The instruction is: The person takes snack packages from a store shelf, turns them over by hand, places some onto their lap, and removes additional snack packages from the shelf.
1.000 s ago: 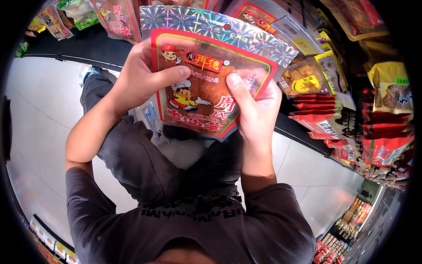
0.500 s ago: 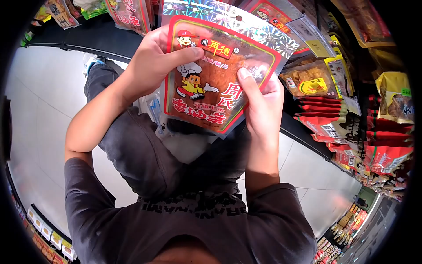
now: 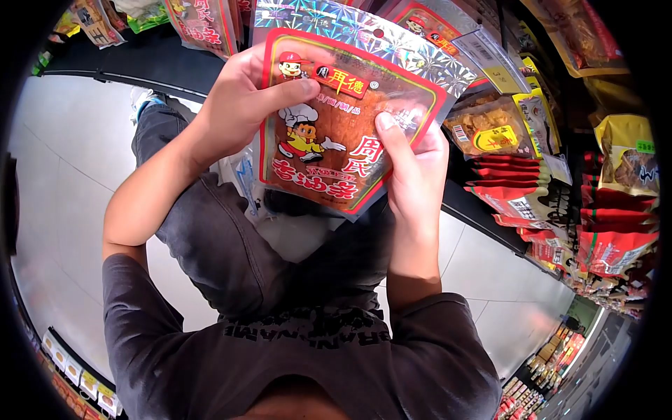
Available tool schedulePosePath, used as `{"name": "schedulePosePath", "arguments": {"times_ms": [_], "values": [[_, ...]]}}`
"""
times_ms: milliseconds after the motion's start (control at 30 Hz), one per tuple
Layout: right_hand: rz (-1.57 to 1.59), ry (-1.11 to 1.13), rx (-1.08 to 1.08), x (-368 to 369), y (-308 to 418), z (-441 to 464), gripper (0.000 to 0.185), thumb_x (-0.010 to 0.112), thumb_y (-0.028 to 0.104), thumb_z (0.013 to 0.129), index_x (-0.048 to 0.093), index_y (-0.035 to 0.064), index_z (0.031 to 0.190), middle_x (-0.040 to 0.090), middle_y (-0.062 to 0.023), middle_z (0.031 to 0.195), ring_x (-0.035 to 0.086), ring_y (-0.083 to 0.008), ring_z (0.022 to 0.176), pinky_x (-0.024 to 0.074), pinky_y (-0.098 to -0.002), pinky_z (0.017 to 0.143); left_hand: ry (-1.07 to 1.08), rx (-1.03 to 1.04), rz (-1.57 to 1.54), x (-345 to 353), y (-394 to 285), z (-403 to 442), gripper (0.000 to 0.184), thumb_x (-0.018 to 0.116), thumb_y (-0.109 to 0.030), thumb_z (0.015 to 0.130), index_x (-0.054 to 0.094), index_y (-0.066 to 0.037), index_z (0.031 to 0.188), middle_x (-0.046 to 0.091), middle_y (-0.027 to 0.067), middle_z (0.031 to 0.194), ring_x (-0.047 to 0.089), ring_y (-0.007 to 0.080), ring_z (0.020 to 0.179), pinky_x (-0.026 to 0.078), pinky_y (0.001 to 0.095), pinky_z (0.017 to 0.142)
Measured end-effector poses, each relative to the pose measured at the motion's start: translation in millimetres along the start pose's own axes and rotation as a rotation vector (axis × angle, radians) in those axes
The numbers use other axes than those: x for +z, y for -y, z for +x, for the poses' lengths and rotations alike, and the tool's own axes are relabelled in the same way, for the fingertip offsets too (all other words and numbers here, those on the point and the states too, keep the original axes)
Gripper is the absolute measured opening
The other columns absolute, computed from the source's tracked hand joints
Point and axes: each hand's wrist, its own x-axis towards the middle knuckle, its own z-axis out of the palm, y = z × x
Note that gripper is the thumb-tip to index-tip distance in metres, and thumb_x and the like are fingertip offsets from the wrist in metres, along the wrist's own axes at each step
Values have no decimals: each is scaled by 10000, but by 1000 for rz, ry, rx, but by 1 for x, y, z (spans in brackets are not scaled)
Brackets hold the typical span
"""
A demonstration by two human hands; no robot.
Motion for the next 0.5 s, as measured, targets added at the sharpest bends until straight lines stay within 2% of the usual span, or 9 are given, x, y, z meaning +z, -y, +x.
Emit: {"name": "schedulePosePath", "arguments": {"times_ms": [500], "values": [[-2,10,-18,-1,0,-2,167,627,66,885,598,-10,1031,640,-65,981,610,-113,880,493,-270,809,3,5,18,-1,1,0,276,621,-61,898,600,-5,1167,660,74,1085,622,114,981,501,271,887]]}}
